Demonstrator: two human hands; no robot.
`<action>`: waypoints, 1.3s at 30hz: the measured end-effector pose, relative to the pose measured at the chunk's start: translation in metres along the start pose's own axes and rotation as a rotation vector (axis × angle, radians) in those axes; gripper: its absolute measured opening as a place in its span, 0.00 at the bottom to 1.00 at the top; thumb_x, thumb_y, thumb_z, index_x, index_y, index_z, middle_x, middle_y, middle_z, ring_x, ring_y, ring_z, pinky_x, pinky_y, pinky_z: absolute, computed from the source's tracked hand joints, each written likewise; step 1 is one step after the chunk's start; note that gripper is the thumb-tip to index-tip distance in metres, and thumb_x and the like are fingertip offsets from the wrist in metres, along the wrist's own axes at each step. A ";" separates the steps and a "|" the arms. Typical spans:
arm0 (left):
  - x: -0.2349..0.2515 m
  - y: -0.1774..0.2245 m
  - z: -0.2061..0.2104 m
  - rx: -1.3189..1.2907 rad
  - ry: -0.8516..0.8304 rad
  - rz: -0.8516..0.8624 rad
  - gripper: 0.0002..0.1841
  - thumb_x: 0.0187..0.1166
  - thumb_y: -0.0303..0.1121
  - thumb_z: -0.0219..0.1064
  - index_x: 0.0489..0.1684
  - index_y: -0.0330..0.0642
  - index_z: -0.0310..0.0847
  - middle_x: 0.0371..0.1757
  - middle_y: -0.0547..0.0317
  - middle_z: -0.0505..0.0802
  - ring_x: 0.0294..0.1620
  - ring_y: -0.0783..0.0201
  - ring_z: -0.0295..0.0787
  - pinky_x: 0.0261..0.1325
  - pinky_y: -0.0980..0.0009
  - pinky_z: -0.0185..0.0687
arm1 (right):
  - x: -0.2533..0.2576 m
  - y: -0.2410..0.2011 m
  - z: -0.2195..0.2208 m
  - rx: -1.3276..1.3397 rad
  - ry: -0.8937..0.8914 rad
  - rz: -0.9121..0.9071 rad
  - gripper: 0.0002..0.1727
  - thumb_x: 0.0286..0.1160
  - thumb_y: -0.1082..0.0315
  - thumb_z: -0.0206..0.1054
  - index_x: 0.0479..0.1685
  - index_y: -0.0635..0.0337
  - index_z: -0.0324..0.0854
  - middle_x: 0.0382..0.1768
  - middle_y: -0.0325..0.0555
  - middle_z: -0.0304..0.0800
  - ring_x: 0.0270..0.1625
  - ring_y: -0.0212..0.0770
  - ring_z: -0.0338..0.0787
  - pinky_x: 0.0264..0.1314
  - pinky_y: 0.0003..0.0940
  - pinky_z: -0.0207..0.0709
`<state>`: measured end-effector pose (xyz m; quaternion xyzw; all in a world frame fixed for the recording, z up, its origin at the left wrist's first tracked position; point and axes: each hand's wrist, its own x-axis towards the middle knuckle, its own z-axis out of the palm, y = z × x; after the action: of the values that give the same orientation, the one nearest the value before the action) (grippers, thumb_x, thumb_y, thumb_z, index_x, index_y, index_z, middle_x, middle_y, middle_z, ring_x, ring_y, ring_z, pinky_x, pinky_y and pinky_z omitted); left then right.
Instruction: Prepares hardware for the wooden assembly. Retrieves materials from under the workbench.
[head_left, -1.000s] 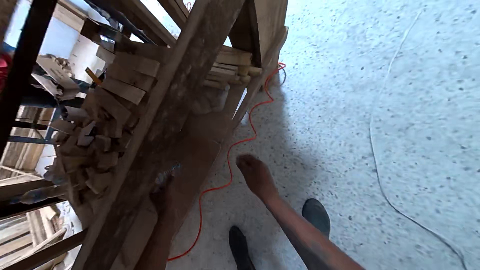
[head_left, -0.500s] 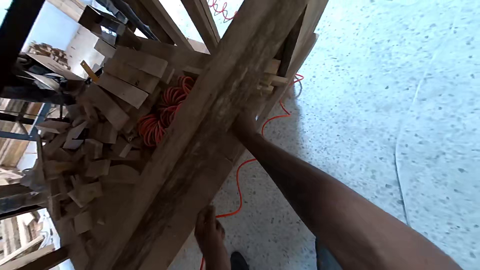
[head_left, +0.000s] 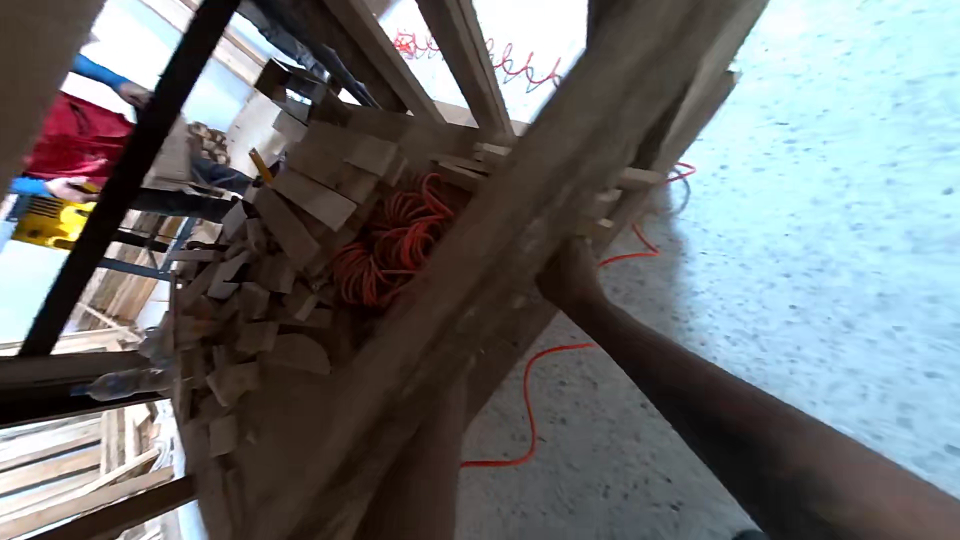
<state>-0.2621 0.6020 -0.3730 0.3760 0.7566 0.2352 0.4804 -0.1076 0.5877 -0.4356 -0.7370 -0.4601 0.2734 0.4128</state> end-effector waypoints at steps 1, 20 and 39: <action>0.004 -0.003 0.004 0.002 -0.002 -0.018 0.15 0.88 0.37 0.63 0.64 0.37 0.77 0.46 0.51 0.85 0.37 0.62 0.79 0.38 0.65 0.79 | 0.005 0.002 -0.003 0.038 -0.015 0.049 0.08 0.79 0.66 0.68 0.46 0.59 0.89 0.51 0.55 0.89 0.50 0.58 0.91 0.51 0.68 0.82; 0.035 -0.060 -0.050 0.116 0.079 -0.013 0.15 0.90 0.40 0.60 0.62 0.40 0.82 0.39 0.54 0.82 0.28 0.65 0.70 0.29 0.68 0.70 | 0.001 0.034 0.010 0.115 -0.062 0.206 0.18 0.80 0.57 0.69 0.66 0.52 0.84 0.54 0.49 0.93 0.57 0.51 0.92 0.63 0.62 0.83; 0.009 -0.034 -0.043 0.402 0.147 0.067 0.17 0.82 0.41 0.72 0.43 0.31 0.86 0.45 0.42 0.89 0.45 0.53 0.82 0.54 0.53 0.78 | -0.024 -0.038 0.059 -0.036 -0.298 0.243 0.12 0.73 0.56 0.70 0.38 0.55 0.88 0.40 0.53 0.91 0.46 0.57 0.91 0.44 0.66 0.81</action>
<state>-0.3146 0.5885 -0.3844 0.4710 0.8084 0.1225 0.3312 -0.1813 0.5956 -0.4322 -0.7456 -0.4287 0.4191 0.2909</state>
